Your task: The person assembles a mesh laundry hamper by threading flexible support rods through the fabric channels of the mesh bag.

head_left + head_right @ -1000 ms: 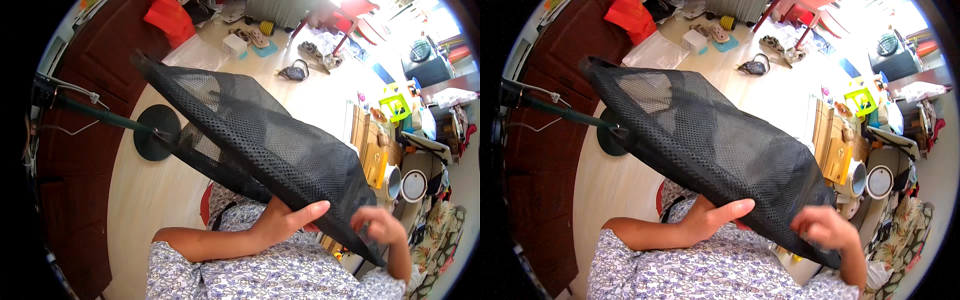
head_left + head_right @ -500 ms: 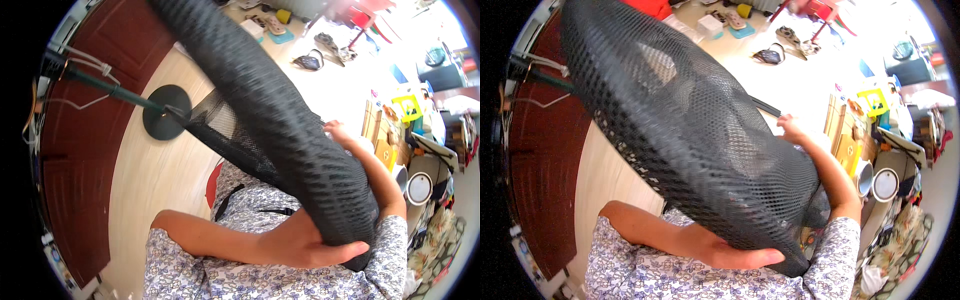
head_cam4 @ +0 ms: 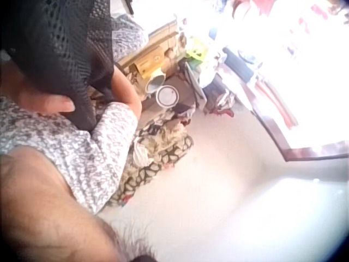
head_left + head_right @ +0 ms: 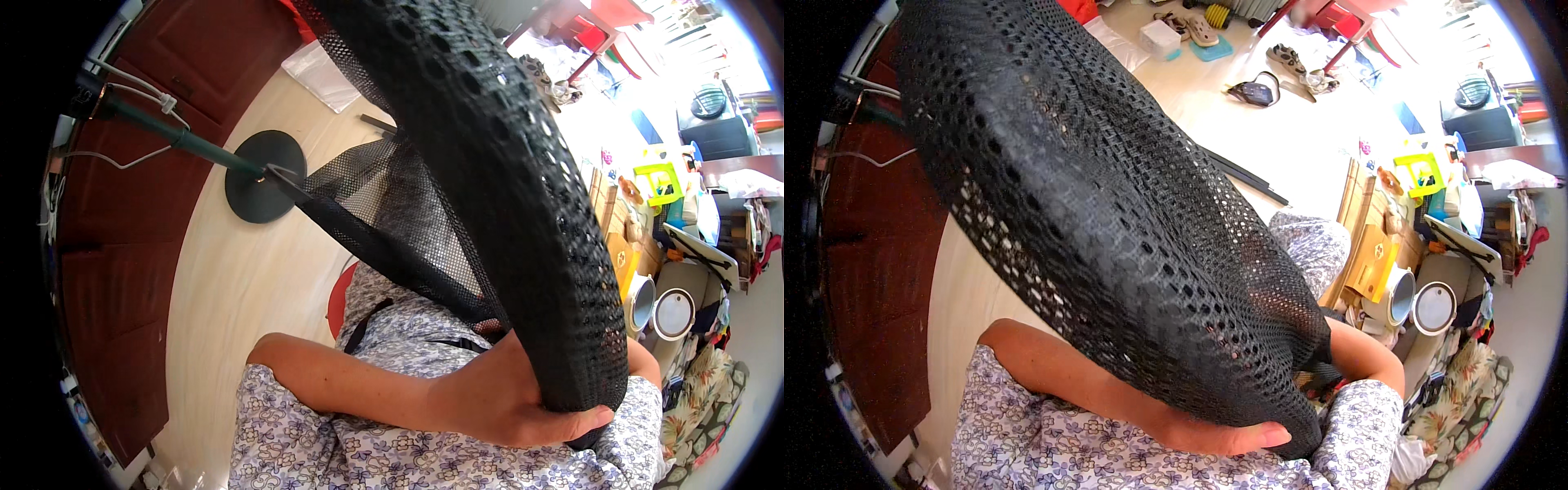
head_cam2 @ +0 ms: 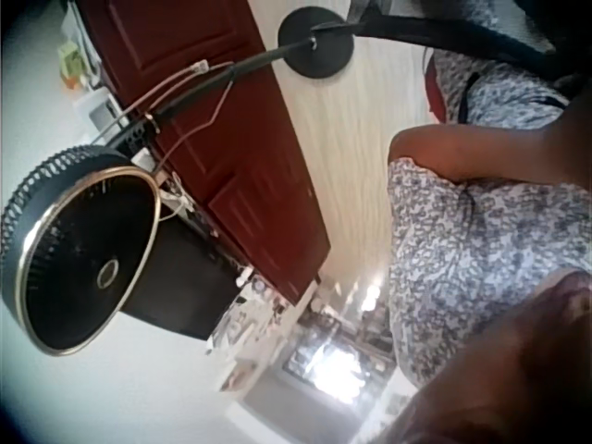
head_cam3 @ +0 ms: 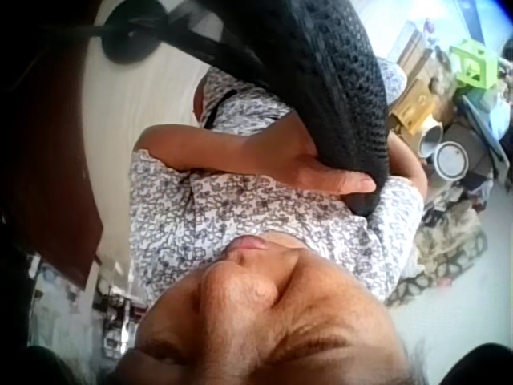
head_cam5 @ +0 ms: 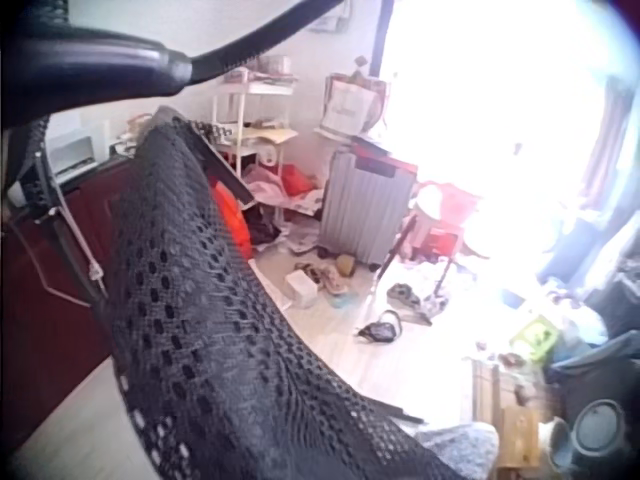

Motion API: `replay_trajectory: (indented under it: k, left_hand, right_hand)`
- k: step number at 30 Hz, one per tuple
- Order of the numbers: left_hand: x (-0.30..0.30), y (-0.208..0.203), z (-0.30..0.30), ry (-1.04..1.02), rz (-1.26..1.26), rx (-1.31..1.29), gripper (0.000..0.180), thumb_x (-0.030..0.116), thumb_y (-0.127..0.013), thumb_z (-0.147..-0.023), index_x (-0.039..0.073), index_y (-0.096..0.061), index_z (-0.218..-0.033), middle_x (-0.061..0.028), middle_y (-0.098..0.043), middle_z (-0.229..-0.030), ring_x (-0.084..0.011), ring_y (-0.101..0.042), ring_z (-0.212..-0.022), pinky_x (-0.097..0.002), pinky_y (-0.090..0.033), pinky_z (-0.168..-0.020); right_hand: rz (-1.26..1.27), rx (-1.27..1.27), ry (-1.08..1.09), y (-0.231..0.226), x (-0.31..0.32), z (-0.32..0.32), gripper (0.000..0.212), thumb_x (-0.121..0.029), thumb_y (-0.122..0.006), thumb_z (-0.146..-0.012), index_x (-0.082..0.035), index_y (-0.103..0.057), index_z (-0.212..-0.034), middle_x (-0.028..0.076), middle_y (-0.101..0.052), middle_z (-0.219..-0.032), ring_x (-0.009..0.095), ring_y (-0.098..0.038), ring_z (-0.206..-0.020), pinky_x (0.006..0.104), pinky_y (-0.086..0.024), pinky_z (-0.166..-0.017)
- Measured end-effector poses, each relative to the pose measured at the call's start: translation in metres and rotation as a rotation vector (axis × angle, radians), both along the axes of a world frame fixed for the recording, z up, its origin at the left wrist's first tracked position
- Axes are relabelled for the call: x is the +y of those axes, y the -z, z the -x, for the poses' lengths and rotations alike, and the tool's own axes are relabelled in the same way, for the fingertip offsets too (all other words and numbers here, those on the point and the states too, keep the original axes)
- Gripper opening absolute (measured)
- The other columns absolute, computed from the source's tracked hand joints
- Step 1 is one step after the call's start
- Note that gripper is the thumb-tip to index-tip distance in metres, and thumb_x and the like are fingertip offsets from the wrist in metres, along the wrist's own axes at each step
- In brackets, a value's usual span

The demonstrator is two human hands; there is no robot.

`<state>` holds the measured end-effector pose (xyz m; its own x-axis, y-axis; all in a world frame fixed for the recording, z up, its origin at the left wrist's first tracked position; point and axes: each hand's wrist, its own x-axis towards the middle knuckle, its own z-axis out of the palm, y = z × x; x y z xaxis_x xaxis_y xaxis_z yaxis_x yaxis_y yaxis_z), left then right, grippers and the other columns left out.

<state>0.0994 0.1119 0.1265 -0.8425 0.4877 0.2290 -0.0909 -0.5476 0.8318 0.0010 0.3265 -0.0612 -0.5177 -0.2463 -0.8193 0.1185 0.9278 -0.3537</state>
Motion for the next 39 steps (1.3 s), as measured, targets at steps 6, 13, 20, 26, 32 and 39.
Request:
replay_trajectory:
  k: [6,13,20,26,32,39]
  left_hand:
    - [-0.014,-0.009,0.007,0.071,-0.075,-0.194,0.025,0.016,-0.064,-0.075,0.002,-0.058,-0.095,-0.0094,-0.060,-0.088,-0.0230,-0.056,-0.080,-0.0333,-0.042,-0.075]
    - [-0.014,0.005,-0.007,0.013,0.100,-0.013,0.014,0.014,-0.065,-0.076,0.003,-0.065,-0.085,-0.0058,-0.063,-0.077,-0.0172,-0.060,-0.073,-0.0282,-0.044,-0.070]
    - [-0.023,0.027,0.007,-0.167,0.032,-0.563,0.021,0.014,-0.063,-0.076,-0.002,-0.060,-0.090,-0.0073,-0.062,-0.079,-0.0137,-0.058,-0.071,-0.0262,-0.046,-0.063]
    - [-0.011,0.089,0.045,-0.266,0.001,-0.678,0.030,0.018,-0.053,-0.076,-0.003,-0.050,-0.097,-0.0116,-0.060,-0.078,-0.0212,-0.060,-0.059,-0.0316,-0.049,-0.044]
    - [-0.001,0.131,0.054,-0.256,0.125,-0.738,0.028,0.022,-0.053,-0.077,-0.001,-0.051,-0.094,-0.0124,-0.061,-0.076,-0.0217,-0.060,-0.060,-0.0330,-0.050,-0.044]
    - [-0.005,0.159,0.031,-0.123,0.308,-0.864,0.031,0.019,-0.055,-0.079,-0.001,-0.052,-0.102,-0.0118,-0.062,-0.090,-0.0199,-0.062,-0.072,-0.0329,-0.054,-0.055]
  right_hand:
    - [0.009,0.033,0.067,-0.009,0.012,-0.006,0.035,-0.025,-0.067,-0.072,-0.005,-0.063,-0.100,0.012,-0.064,-0.082,0.025,-0.061,-0.076,0.0357,-0.048,-0.077]
    - [-0.043,0.557,-0.068,-0.069,0.082,0.049,0.032,-0.019,-0.065,-0.069,-0.008,-0.064,-0.099,0.013,-0.063,-0.071,0.028,-0.061,-0.066,0.0364,-0.050,-0.066]
    - [-0.486,1.250,-0.057,-0.139,0.125,0.133,0.030,-0.038,-0.063,-0.075,-0.012,-0.062,-0.090,0.014,-0.062,-0.071,0.031,-0.061,-0.069,0.0417,-0.047,-0.061]
    - [-0.662,1.221,0.049,-0.188,0.120,0.177,0.051,-0.056,-0.062,-0.071,-0.010,-0.064,-0.093,0.012,-0.065,-0.076,0.027,-0.063,-0.074,0.0387,-0.049,-0.068]
    - [-0.543,1.225,0.169,-0.204,0.148,0.225,0.073,-0.068,-0.062,-0.062,-0.005,-0.063,-0.099,0.013,-0.066,-0.082,0.025,-0.064,-0.079,0.0357,-0.049,-0.076]
    - [-0.353,1.182,0.291,-0.170,0.157,0.245,0.075,-0.068,-0.061,-0.063,-0.002,-0.064,-0.097,0.015,-0.066,-0.081,0.027,-0.064,-0.078,0.0362,-0.049,-0.076]
